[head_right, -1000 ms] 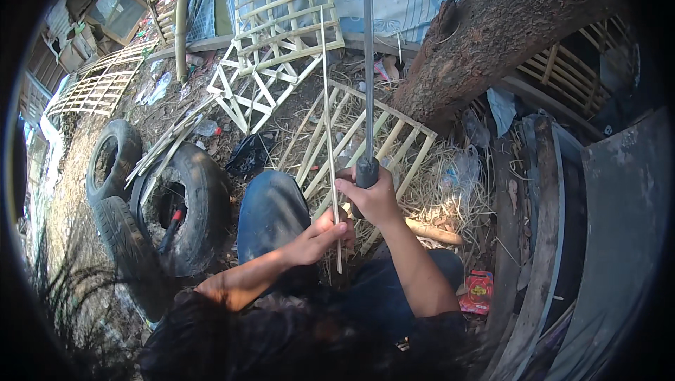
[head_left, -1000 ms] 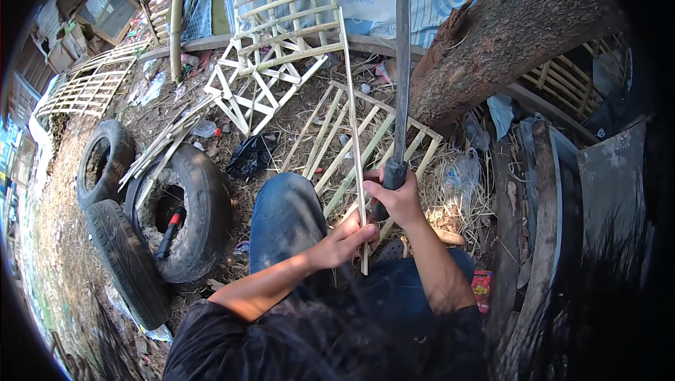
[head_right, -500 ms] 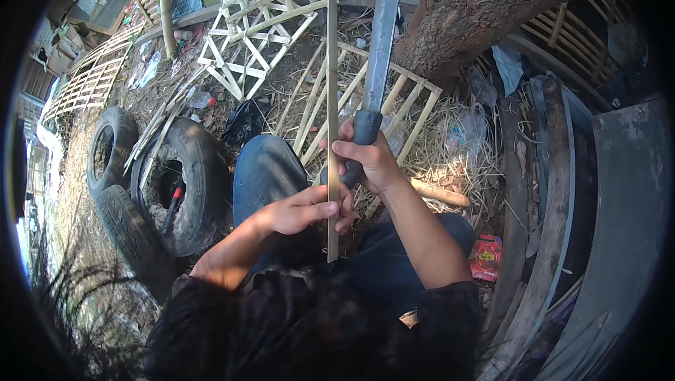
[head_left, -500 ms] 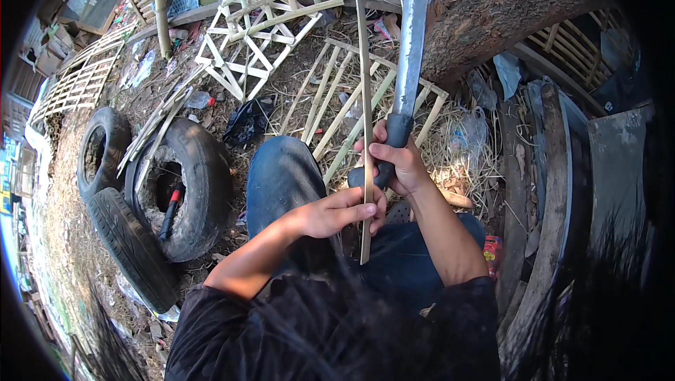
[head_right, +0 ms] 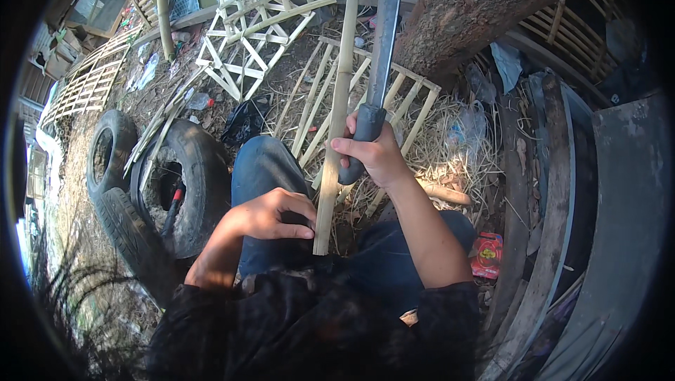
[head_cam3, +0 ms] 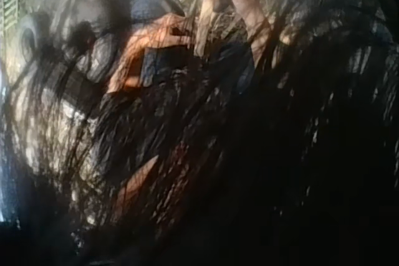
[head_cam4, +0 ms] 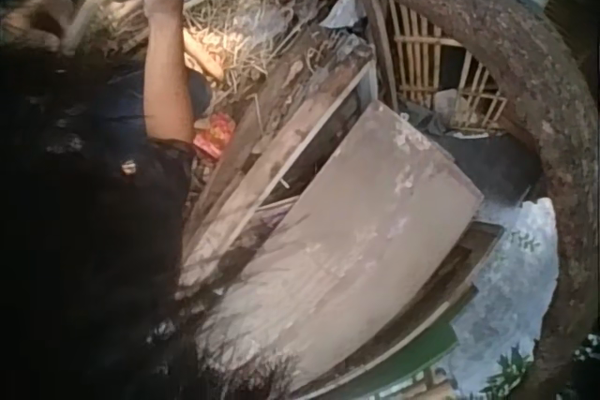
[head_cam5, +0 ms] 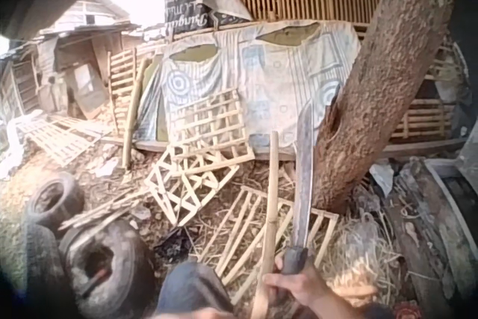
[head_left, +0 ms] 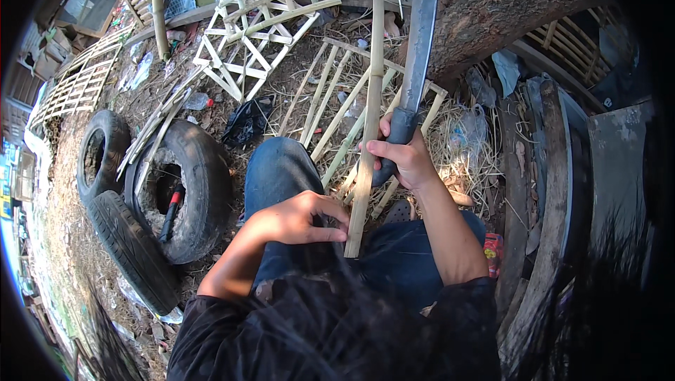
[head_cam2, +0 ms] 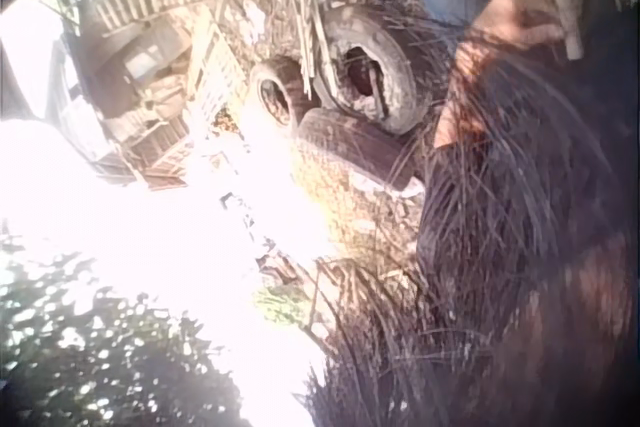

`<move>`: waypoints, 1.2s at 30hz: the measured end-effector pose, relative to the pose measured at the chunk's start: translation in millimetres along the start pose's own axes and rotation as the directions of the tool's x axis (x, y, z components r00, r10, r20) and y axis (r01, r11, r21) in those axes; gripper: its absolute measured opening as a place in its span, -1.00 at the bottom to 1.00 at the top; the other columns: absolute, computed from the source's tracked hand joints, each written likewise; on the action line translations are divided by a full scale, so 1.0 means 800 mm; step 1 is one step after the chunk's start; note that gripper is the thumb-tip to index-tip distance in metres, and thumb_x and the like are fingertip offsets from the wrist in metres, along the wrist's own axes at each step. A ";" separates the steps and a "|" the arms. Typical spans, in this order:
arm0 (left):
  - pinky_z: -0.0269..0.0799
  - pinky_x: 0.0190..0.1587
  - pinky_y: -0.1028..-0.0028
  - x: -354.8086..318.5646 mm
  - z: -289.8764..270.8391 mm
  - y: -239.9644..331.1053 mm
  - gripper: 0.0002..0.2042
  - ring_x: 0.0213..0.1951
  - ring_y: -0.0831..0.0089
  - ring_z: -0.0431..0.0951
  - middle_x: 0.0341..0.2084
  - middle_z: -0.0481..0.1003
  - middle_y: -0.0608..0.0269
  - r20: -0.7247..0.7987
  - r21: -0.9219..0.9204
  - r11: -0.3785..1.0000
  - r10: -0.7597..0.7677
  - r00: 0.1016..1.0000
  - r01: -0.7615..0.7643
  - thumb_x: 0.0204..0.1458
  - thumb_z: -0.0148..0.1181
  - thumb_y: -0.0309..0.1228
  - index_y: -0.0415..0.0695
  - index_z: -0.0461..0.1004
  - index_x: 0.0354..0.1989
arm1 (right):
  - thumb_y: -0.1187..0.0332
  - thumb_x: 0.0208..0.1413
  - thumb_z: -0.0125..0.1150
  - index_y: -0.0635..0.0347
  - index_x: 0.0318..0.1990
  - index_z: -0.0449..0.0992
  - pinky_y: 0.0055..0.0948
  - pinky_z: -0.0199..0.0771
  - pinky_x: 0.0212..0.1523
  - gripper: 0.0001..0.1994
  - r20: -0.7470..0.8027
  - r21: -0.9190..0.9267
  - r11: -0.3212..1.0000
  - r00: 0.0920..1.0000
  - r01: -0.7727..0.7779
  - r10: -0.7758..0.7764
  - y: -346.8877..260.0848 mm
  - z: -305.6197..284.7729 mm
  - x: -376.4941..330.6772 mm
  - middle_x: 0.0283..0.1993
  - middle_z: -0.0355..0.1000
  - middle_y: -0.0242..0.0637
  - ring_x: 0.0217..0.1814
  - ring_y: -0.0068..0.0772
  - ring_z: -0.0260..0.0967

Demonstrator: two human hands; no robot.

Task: The person taps bamboo strips into a cage-like frame and then uses a large knife to shave and thin a separate bamboo strip.

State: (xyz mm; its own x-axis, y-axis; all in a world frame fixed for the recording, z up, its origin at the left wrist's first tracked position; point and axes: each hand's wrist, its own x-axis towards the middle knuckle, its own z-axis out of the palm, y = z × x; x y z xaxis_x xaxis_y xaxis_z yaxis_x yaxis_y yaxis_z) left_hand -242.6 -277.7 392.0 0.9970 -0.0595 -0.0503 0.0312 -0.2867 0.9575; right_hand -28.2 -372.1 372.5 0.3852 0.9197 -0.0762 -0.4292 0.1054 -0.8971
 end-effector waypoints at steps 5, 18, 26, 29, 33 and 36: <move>0.27 0.18 0.34 -0.019 -0.067 0.009 -0.42 0.13 0.20 0.38 0.05 0.37 0.10 -0.517 0.391 0.905 0.067 0.853 0.166 -0.13 0.38 -0.52 -0.14 0.33 0.15 | 0.53 -0.13 0.36 0.09 -0.38 0.28 -0.51 0.36 -0.57 -0.70 0.082 -0.191 0.980 0.994 -0.060 0.077 0.005 -0.005 0.002 -0.50 0.36 -0.37 -0.58 -0.51 0.35; 0.38 -0.20 0.20 -0.030 -0.185 -0.025 -0.69 -0.26 0.18 0.50 -0.43 0.40 0.22 0.038 0.964 0.252 0.200 0.979 -0.089 0.05 0.17 -0.12 -0.12 0.34 -0.36 | 0.38 -0.10 0.42 0.17 -0.37 0.42 -0.58 0.32 -0.50 -0.76 0.350 -0.362 0.929 0.935 0.082 0.054 -0.008 -0.011 -0.006 -0.44 0.40 -0.42 -0.52 -0.64 0.33; 0.32 -0.34 0.10 -0.131 -0.123 -0.015 -0.68 -0.37 -0.12 0.44 -0.53 0.36 -0.06 -0.495 0.652 0.634 -0.059 0.867 0.416 0.14 0.09 -0.18 -0.24 0.29 -0.35 | 0.36 0.04 0.32 0.18 -0.33 0.35 -0.61 0.22 -0.66 -0.78 -0.201 -0.595 0.804 0.963 0.025 -0.179 -0.091 -0.105 -0.017 -0.63 0.30 -0.43 -0.67 -0.65 0.22; 0.26 -0.37 0.16 -0.131 -0.078 -0.014 -0.67 -0.45 -0.11 0.36 -0.55 0.31 -0.12 -0.627 0.344 0.820 -0.162 0.762 0.458 0.24 -0.03 -0.21 -0.28 0.24 -0.37 | 0.27 0.10 0.29 0.18 -0.34 0.34 -0.59 0.19 -0.68 -0.76 -0.310 -0.496 0.865 0.914 0.078 -0.261 -0.082 -0.095 -0.015 -0.66 0.26 -0.44 -0.71 -0.64 0.17; 0.26 -0.31 0.14 -0.126 -0.026 -0.021 -0.72 -0.39 -0.08 0.36 -0.51 0.28 -0.08 -0.691 0.255 0.835 -0.196 0.696 0.488 0.26 -0.08 -0.25 -0.26 0.24 -0.34 | 0.16 0.17 0.22 0.20 -0.39 0.37 -0.56 0.18 -0.69 -0.70 -0.306 -0.359 0.910 0.896 0.205 -0.322 -0.056 -0.053 -0.014 -0.68 0.23 -0.43 -0.74 -0.61 0.15; 0.30 -0.23 0.08 -0.106 0.001 -0.021 -0.75 -0.30 -0.16 0.39 -0.37 0.29 -0.13 -0.720 0.262 0.771 -0.244 0.650 0.580 0.21 -0.01 -0.24 -0.22 0.29 -0.24 | 0.05 0.13 0.24 0.21 -0.47 0.40 -0.55 0.17 -0.64 -0.62 -0.126 -0.603 0.786 0.957 0.137 -0.263 -0.043 -0.023 -0.020 -0.68 0.25 -0.47 -0.68 -0.64 0.18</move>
State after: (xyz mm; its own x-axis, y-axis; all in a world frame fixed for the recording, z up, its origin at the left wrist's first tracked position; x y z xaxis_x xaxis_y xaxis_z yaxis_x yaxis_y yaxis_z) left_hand -328.1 -268.4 380.2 0.6914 0.7198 -0.0623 0.5841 -0.5061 0.6346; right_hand -4.7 -397.6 396.2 0.5840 0.8045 0.1085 0.2082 -0.0192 -0.9779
